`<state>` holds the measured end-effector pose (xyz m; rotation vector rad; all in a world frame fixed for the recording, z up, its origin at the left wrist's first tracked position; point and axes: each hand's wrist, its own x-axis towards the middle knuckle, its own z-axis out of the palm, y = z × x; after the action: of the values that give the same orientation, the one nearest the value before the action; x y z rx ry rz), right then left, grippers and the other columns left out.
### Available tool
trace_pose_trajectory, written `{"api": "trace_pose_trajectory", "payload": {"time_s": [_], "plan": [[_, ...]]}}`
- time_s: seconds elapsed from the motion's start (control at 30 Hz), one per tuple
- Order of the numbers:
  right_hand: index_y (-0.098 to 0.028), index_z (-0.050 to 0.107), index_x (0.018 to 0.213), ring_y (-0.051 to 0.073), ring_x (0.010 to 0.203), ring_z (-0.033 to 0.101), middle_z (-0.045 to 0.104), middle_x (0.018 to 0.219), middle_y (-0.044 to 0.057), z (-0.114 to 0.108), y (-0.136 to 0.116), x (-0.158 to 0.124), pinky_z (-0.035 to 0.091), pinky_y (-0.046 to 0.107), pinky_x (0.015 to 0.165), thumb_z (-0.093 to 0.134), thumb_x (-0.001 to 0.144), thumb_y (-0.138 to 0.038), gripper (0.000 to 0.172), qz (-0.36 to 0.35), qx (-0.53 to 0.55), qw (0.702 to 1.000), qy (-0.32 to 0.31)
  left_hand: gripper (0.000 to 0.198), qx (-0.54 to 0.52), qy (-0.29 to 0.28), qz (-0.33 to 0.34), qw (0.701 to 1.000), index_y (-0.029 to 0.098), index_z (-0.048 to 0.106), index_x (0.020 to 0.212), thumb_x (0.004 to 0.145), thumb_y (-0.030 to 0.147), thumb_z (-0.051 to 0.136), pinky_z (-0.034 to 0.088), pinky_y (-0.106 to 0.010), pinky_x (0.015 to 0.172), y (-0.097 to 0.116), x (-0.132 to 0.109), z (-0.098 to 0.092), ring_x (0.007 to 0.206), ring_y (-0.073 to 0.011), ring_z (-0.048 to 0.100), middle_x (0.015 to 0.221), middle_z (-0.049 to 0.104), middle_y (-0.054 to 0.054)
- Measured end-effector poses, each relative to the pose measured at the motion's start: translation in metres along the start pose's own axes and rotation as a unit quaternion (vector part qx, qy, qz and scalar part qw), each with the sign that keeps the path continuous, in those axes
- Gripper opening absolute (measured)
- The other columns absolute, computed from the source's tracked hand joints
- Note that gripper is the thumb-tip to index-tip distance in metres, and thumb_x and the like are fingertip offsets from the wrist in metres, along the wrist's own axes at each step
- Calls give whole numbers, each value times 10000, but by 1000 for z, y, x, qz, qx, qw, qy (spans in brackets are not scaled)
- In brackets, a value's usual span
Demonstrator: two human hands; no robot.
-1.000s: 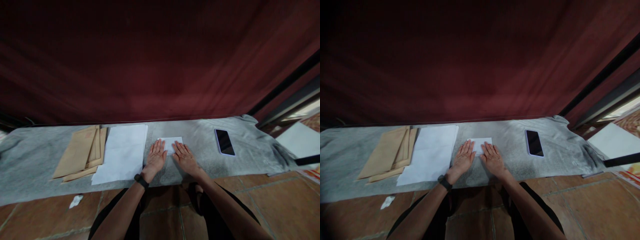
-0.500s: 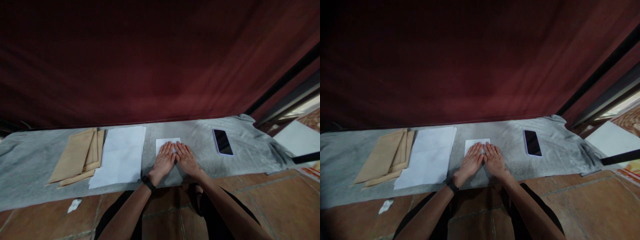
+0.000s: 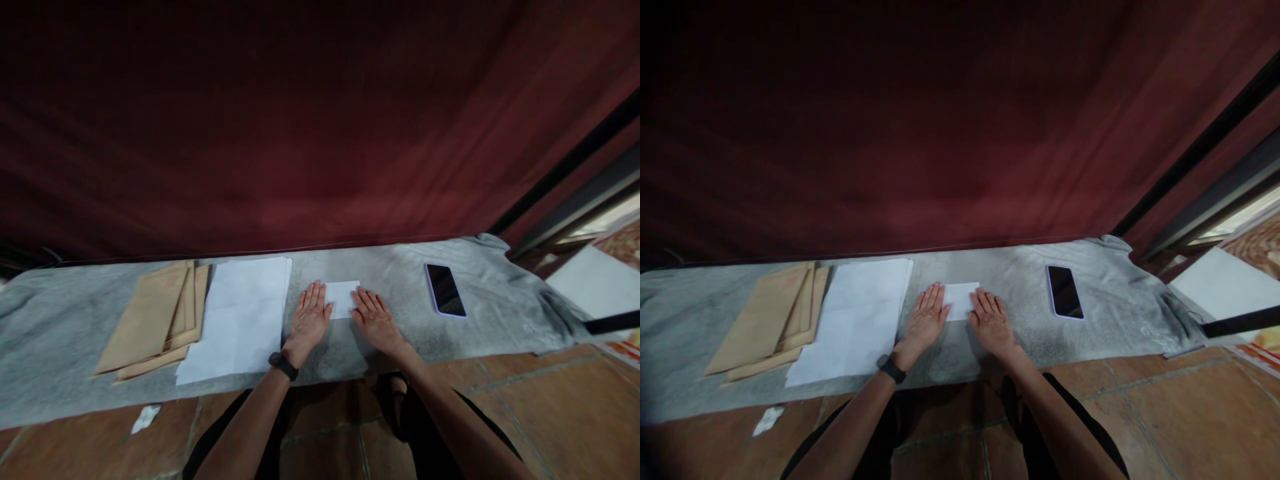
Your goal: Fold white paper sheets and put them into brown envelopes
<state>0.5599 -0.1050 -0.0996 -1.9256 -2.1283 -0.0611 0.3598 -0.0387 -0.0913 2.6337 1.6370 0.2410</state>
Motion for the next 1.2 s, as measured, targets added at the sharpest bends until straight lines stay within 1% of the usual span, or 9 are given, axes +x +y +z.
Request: {"api": "trace_pose_trajectory", "payload": {"time_s": [0.17,0.27,0.37,0.5,0.6,0.67,0.73,0.93,1.2], "plan": [[-143,432,1532,304,1468,390,411,1597,119,-4,8,0,310,510,1205,437,1037,-377,548,13,4,1000,-13,606,10,2,-8,1000,99,348,1564,1051,408,260,234,-452,1256,-8,-1,-1,1524,-251,300,1622,357,-140],[-129,416,1537,307,1494,344,353,1626,143,-10,8,2,298,522,1218,502,1003,-401,605,-27,22,999,-18,603,9,4,-7,1000,110,352,1565,1047,408,272,246,-455,1250,-9,-1,-2,1517,-254,319,1612,377,-146],[-142,467,1504,277,1462,406,407,1598,149,-18,4,5,331,480,1215,516,988,-330,552,-85,37,995,-36,590,7,3,-2,1000,121,365,1560,1046,400,281,256,-455,1245,-9,1,-4,1510,-255,333,1605,394,-145],[-133,548,1434,257,1406,486,490,1537,170,-26,4,11,392,421,1186,534,941,-201,498,-109,38,991,-68,575,-1,-11,-1,1000,91,387,1542,1036,360,342,266,-454,1242,-10,2,-13,1513,-272,326,1620,358,-165],[-162,539,1444,219,1423,469,477,1554,139,-30,11,15,399,387,1185,527,885,-104,562,-132,54,985,-94,558,-24,-21,58,998,136,414,1531,1009,333,433,266,-443,1246,-12,-1,-21,1527,-254,296,1643,328,-129],[-179,524,1459,201,1430,460,463,1568,118,-31,15,17,398,371,1185,524,860,-73,608,-138,64,983,-107,555,-46,-38,129,990,202,439,1519,991,367,489,259,-437,1250,-12,-4,-25,1523,-225,307,1634,364,-86],[-176,516,1466,199,1430,460,459,1571,116,-32,18,17,397,361,1185,526,846,-57,632,-140,69,981,-114,561,-59,-52,171,982,250,459,1504,969,399,535,245,-452,1254,-12,-6,-27,1514,-214,326,1617,401,-60],[-221,521,1465,199,1422,470,469,1568,88,-31,20,17,403,381,1184,531,848,-71,635,-142,76,981,-106,506,-53,-51,163,984,242,557,1422,917,225,555,286,-436,1240,-9,-6,-32,1463,-204,415,1537,517,-65],[-226,535,1455,208,1411,484,476,1563,84,-37,21,18,413,388,1171,525,840,-102,628,-138,80,981,-112,585,-41,-83,180,979,248,552,1424,875,62,477,342,-434,1211,-6,-8,-42,1458,-207,423,1550,501,-52]]}}
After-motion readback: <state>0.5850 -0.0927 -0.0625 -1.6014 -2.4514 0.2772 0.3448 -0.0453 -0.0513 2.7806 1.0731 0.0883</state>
